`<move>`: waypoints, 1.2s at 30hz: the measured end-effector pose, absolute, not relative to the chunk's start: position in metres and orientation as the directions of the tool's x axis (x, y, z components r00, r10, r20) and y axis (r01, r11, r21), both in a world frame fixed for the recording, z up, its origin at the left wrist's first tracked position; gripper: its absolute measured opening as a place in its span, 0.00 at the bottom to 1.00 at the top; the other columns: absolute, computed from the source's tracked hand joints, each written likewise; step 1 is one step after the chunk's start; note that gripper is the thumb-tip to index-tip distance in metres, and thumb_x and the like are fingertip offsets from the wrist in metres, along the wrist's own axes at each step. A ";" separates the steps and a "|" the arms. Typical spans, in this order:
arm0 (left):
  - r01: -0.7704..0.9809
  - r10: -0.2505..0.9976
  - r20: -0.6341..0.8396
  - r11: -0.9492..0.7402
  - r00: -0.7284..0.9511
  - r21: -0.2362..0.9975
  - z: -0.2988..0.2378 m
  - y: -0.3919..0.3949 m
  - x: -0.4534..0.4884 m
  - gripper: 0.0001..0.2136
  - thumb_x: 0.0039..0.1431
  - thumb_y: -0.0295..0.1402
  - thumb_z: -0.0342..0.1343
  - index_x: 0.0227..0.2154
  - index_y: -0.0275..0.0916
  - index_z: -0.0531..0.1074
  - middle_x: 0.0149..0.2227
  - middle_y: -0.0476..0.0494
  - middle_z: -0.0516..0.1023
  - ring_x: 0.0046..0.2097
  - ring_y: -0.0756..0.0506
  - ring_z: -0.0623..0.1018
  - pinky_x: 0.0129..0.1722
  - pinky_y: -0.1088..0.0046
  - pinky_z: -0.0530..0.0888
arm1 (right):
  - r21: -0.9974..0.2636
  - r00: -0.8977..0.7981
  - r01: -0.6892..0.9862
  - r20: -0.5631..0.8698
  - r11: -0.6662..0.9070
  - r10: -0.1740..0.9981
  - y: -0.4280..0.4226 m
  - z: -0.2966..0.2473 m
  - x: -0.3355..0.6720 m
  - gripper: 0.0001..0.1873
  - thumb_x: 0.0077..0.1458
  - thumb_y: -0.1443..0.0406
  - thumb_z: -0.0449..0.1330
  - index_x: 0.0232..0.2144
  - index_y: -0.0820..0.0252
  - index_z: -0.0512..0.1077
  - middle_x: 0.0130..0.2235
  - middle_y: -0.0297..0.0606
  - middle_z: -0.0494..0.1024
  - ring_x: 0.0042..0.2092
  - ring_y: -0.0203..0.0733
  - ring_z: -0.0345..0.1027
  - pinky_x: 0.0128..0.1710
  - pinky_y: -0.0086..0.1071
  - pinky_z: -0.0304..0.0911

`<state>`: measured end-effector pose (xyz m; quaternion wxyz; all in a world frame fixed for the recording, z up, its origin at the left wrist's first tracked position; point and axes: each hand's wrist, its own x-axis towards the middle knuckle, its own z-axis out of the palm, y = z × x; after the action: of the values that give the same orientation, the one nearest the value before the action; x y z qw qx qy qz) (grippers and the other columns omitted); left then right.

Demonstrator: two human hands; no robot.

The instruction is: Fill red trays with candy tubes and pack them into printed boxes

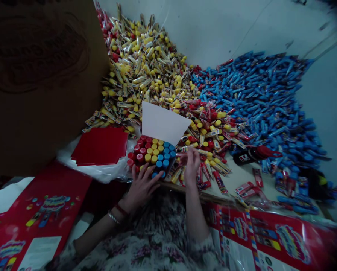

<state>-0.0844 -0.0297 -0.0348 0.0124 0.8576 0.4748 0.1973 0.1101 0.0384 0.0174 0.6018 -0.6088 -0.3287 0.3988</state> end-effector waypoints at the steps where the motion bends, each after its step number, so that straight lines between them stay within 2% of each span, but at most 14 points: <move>1: 0.809 0.816 0.327 -0.553 0.476 0.201 -0.035 -0.030 -0.085 0.22 0.63 0.40 0.49 0.60 0.53 0.61 0.58 0.40 0.66 0.63 0.34 0.58 0.62 0.39 0.39 | -0.982 0.421 -0.178 -0.134 -0.063 0.897 0.057 0.029 0.113 0.28 0.54 0.41 0.49 0.44 0.56 0.64 0.20 0.26 0.68 0.18 0.33 0.60 0.17 0.24 0.55; 3: 0.808 0.813 0.327 -0.556 0.481 0.193 -0.035 -0.030 -0.086 0.22 0.63 0.40 0.49 0.60 0.54 0.60 0.58 0.40 0.66 0.63 0.35 0.58 0.62 0.40 0.39 | -0.921 0.184 -0.344 -0.255 -0.181 0.949 0.089 0.054 0.119 0.35 0.52 0.36 0.42 0.43 0.56 0.64 0.18 0.27 0.69 0.16 0.34 0.61 0.16 0.25 0.55; 5: 0.808 0.814 0.328 -0.555 0.479 0.197 -0.035 -0.030 -0.087 0.23 0.63 0.41 0.50 0.61 0.55 0.59 0.59 0.40 0.65 0.63 0.35 0.58 0.62 0.40 0.39 | -0.865 0.005 -0.410 -0.320 -0.290 0.947 0.107 0.073 0.125 0.37 0.51 0.33 0.38 0.38 0.57 0.64 0.17 0.28 0.69 0.16 0.34 0.62 0.16 0.25 0.56; 8: 0.806 0.820 0.324 -0.550 0.472 0.217 -0.035 -0.032 -0.087 0.24 0.62 0.42 0.50 0.61 0.56 0.58 0.59 0.41 0.65 0.63 0.35 0.58 0.62 0.41 0.39 | -0.814 -0.127 -0.447 -0.354 -0.372 0.927 0.104 0.084 0.130 0.34 0.51 0.34 0.43 0.35 0.57 0.63 0.20 0.29 0.72 0.17 0.33 0.63 0.15 0.23 0.56; 11: 0.803 0.826 0.307 -0.548 0.473 0.236 -0.035 -0.033 -0.087 0.23 0.63 0.42 0.49 0.61 0.57 0.58 0.59 0.41 0.65 0.63 0.35 0.59 0.62 0.41 0.39 | -0.774 -0.231 -0.463 -0.365 -0.432 0.902 0.081 0.084 0.129 0.31 0.52 0.36 0.48 0.37 0.56 0.64 0.28 0.32 0.77 0.19 0.33 0.67 0.16 0.24 0.59; 15: 0.800 0.819 0.312 -0.556 0.481 0.225 -0.035 -0.032 -0.088 0.23 0.63 0.42 0.49 0.61 0.56 0.58 0.59 0.40 0.65 0.62 0.35 0.59 0.62 0.40 0.39 | -0.758 -0.227 -0.456 -0.408 -0.466 0.885 0.066 0.083 0.110 0.23 0.52 0.45 0.58 0.35 0.57 0.63 0.32 0.33 0.79 0.23 0.34 0.71 0.20 0.26 0.66; 18: 0.798 0.811 0.331 -0.563 0.483 0.216 -0.036 -0.030 -0.088 0.23 0.62 0.41 0.50 0.61 0.56 0.59 0.59 0.41 0.64 0.62 0.35 0.59 0.62 0.42 0.38 | -0.803 -0.127 -0.447 -0.381 -0.395 0.916 0.064 0.073 0.094 0.23 0.39 0.58 0.70 0.30 0.56 0.60 0.29 0.27 0.77 0.25 0.34 0.71 0.22 0.25 0.67; 20: 0.794 0.807 0.339 -0.567 0.483 0.218 -0.037 -0.031 -0.089 0.23 0.62 0.41 0.50 0.61 0.57 0.58 0.59 0.41 0.64 0.62 0.36 0.58 0.62 0.42 0.38 | -0.858 -0.041 -0.427 -0.296 -0.285 0.954 0.058 0.059 0.088 0.26 0.32 0.63 0.72 0.30 0.55 0.60 0.29 0.25 0.76 0.27 0.34 0.72 0.23 0.25 0.68; 23: 0.791 0.809 0.359 -0.563 0.466 0.239 -0.039 -0.032 -0.090 0.24 0.62 0.41 0.51 0.61 0.57 0.59 0.59 0.40 0.62 0.62 0.36 0.58 0.62 0.42 0.40 | -0.966 0.067 -0.247 -0.103 -0.083 0.992 0.042 0.035 0.087 0.28 0.36 0.64 0.71 0.41 0.54 0.65 0.34 0.29 0.78 0.34 0.37 0.73 0.32 0.29 0.71; 26: 0.794 0.810 0.397 -0.550 0.432 0.259 -0.041 -0.034 -0.089 0.24 0.60 0.41 0.53 0.60 0.57 0.61 0.57 0.39 0.62 0.62 0.35 0.57 0.62 0.42 0.43 | -0.984 0.159 0.154 0.119 0.095 0.980 0.023 0.015 0.089 0.22 0.47 0.64 0.65 0.46 0.55 0.68 0.41 0.36 0.77 0.40 0.40 0.72 0.38 0.32 0.70; 28: 0.795 0.808 0.417 -0.546 0.416 0.264 -0.041 -0.034 -0.089 0.23 0.60 0.40 0.53 0.59 0.57 0.62 0.55 0.39 0.63 0.61 0.34 0.58 0.62 0.42 0.45 | -0.890 0.170 0.411 0.289 0.199 0.942 0.013 0.006 0.089 0.15 0.54 0.65 0.60 0.45 0.56 0.70 0.43 0.39 0.77 0.43 0.41 0.71 0.42 0.35 0.69; 30: 0.793 0.807 0.423 -0.546 0.413 0.269 -0.041 -0.035 -0.089 0.23 0.60 0.40 0.53 0.58 0.57 0.63 0.54 0.39 0.65 0.59 0.33 0.60 0.61 0.42 0.46 | -0.772 0.126 0.568 0.424 0.285 0.897 0.007 -0.003 0.087 0.13 0.58 0.66 0.56 0.45 0.57 0.71 0.42 0.40 0.77 0.44 0.41 0.71 0.46 0.36 0.67; 33: 0.773 0.806 0.404 -0.562 0.433 0.294 -0.039 -0.035 -0.090 0.23 0.59 0.42 0.53 0.58 0.56 0.63 0.53 0.39 0.66 0.58 0.31 0.63 0.61 0.43 0.47 | -0.645 0.061 0.678 0.528 0.353 0.847 0.003 -0.018 0.084 0.14 0.62 0.66 0.51 0.47 0.58 0.71 0.41 0.42 0.77 0.45 0.41 0.71 0.49 0.36 0.65; 36: 0.747 0.804 0.398 -0.575 0.442 0.333 -0.030 -0.030 -0.096 0.23 0.61 0.41 0.51 0.60 0.53 0.61 0.54 0.39 0.68 0.56 0.34 0.66 0.62 0.47 0.47 | -0.594 0.051 0.709 0.582 0.381 0.812 0.006 -0.031 0.083 0.15 0.64 0.66 0.50 0.49 0.59 0.70 0.42 0.43 0.77 0.44 0.41 0.71 0.49 0.36 0.65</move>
<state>-0.0958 -0.0301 -0.0302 0.0542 0.8474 0.4576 0.2639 0.0829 0.0058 -0.0307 0.4680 -0.5536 -0.6866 0.0549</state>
